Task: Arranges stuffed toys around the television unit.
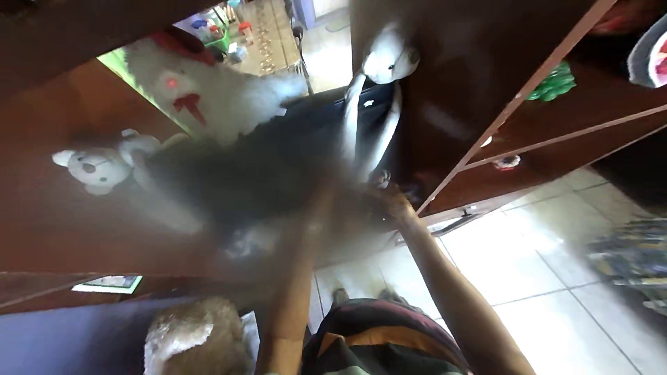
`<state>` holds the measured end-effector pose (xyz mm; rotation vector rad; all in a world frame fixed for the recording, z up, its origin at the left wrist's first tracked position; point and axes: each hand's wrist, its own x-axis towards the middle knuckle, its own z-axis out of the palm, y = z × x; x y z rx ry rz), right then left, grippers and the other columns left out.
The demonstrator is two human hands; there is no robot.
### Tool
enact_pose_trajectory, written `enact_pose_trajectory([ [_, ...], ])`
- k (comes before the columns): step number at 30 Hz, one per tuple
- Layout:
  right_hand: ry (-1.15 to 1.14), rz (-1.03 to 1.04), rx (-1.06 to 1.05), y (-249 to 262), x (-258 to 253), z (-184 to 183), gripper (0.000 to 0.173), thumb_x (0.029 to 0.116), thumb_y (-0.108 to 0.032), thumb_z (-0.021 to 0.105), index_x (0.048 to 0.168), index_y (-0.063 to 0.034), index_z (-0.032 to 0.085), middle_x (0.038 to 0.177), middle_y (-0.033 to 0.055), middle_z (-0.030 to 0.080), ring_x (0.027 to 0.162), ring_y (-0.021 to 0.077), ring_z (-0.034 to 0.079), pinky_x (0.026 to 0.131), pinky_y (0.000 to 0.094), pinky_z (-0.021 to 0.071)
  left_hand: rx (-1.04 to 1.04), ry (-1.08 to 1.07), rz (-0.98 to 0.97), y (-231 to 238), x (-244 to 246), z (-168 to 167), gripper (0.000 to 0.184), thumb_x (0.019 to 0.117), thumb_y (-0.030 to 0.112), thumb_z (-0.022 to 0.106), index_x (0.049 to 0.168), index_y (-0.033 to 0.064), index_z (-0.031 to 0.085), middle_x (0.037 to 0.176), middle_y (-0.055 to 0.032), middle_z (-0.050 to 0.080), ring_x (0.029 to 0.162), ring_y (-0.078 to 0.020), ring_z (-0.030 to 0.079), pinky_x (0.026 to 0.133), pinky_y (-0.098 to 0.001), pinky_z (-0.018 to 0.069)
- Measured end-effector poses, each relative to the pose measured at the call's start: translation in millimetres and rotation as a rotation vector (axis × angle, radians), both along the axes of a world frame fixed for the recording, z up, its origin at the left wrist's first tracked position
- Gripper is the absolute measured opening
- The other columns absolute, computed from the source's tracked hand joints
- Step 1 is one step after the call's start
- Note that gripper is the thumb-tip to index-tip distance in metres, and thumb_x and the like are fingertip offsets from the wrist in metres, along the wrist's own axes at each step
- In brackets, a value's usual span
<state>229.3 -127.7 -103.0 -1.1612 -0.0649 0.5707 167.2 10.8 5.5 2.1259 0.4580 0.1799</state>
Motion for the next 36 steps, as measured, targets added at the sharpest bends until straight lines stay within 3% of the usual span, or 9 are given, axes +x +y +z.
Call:
enact_pose_trajectory([
  [8, 0.004, -0.090, 0.180, 6, -3, 9, 0.010, 0.0933, -0.001, 0.066, 0.087, -0.0079, 0.066, 0.068, 0.0013, 0.068, 0.058, 0.0087, 0.064, 0.058, 0.0267, 0.0575, 0.148, 0.018, -0.048, 11, -1, -7, 0.027, 0.1002, 0.014, 0.065, 0.120, -0.0036, 0.064, 0.104, -0.0231, 0.069, 0.090, -0.0319, 0.068, 0.083, -0.0478, 0.0549],
  [12, -0.095, -0.146, 0.223, 22, 5, 1, 0.016, 0.0923, -0.004, 0.069, 0.080, -0.0135, 0.068, 0.068, -0.0030, 0.067, 0.059, 0.0058, 0.062, 0.057, 0.0250, 0.0552, 0.085, 0.068, -0.026, -12, -1, 18, 0.034, 0.1035, 0.012, 0.059, 0.132, -0.0071, 0.058, 0.125, -0.0277, 0.064, 0.113, -0.0381, 0.063, 0.099, -0.0489, 0.0495],
  [14, -0.091, -0.144, 0.218, 24, 7, -2, 0.011, 0.0930, -0.004, 0.069, 0.085, -0.0117, 0.068, 0.071, -0.0020, 0.068, 0.062, 0.0067, 0.064, 0.060, 0.0263, 0.0571, 0.043, 0.064, -0.007, -15, -3, 22, 0.035, 0.1037, 0.011, 0.059, 0.133, -0.0081, 0.056, 0.127, -0.0275, 0.063, 0.113, -0.0359, 0.063, 0.100, -0.0456, 0.0490],
  [22, -0.109, -0.097, 0.195, 24, 9, -5, 0.006, 0.0929, -0.006, 0.068, 0.092, -0.0116, 0.067, 0.073, -0.0010, 0.069, 0.063, 0.0076, 0.065, 0.061, 0.0271, 0.0577, -0.013, -0.008, 0.029, -6, 1, -2, 0.030, 0.1019, 0.013, 0.063, 0.124, -0.0063, 0.062, 0.109, -0.0221, 0.069, 0.090, -0.0261, 0.067, 0.085, -0.0403, 0.0561],
  [24, -0.117, -0.111, 0.168, 27, 10, -7, 0.007, 0.0953, -0.005, 0.066, 0.092, -0.0112, 0.066, 0.072, -0.0017, 0.068, 0.062, 0.0072, 0.064, 0.060, 0.0270, 0.0572, 0.027, -0.037, 0.017, -11, -2, 3, 0.030, 0.1020, 0.010, 0.061, 0.125, -0.0089, 0.063, 0.114, -0.0259, 0.069, 0.099, -0.0315, 0.068, 0.093, -0.0435, 0.0535],
  [28, -0.154, -0.129, 0.097, 31, 8, -11, 0.005, 0.0983, -0.007, 0.063, 0.097, -0.0111, 0.063, 0.076, -0.0033, 0.066, 0.065, 0.0058, 0.062, 0.062, 0.0255, 0.0557, 0.062, -0.072, 0.010, -16, -4, 3, 0.029, 0.1037, 0.009, 0.058, 0.125, -0.0100, 0.063, 0.116, -0.0271, 0.069, 0.104, -0.0345, 0.068, 0.096, -0.0460, 0.0519],
  [31, -0.149, -0.130, -0.039, 33, 5, -6, 0.007, 0.0980, -0.008, 0.066, 0.104, -0.0077, 0.062, 0.080, -0.0025, 0.065, 0.068, 0.0054, 0.062, 0.064, 0.0252, 0.0554, -0.022, -0.051, 0.012, -15, -1, -6, 0.040, 0.1045, 0.015, 0.058, 0.137, -0.0080, 0.055, 0.128, -0.0274, 0.064, 0.115, -0.0354, 0.065, 0.101, -0.0462, 0.0500],
  [33, -0.146, -0.068, -0.174, 29, -1, -3, 0.018, 0.0979, -0.011, 0.068, 0.111, -0.0014, 0.061, 0.086, 0.0027, 0.064, 0.074, 0.0083, 0.063, 0.070, 0.0283, 0.0560, -0.027, -0.046, 0.017, -17, 4, -15, 0.047, 0.0993, 0.013, 0.067, 0.139, -0.0047, 0.051, 0.125, -0.0270, 0.064, 0.109, -0.0356, 0.066, 0.094, -0.0475, 0.0541],
  [36, -0.154, -0.020, -0.230, 16, -15, -20, 0.026, 0.0969, -0.015, 0.069, 0.115, 0.0032, 0.062, 0.091, 0.0072, 0.069, 0.079, 0.0108, 0.068, 0.075, 0.0310, 0.0598, -0.032, 0.014, 0.046, -22, 10, -13, 0.047, 0.1014, 0.013, 0.063, 0.142, -0.0047, 0.047, 0.123, -0.0290, 0.064, 0.106, -0.0379, 0.066, 0.094, -0.0499, 0.0521],
])
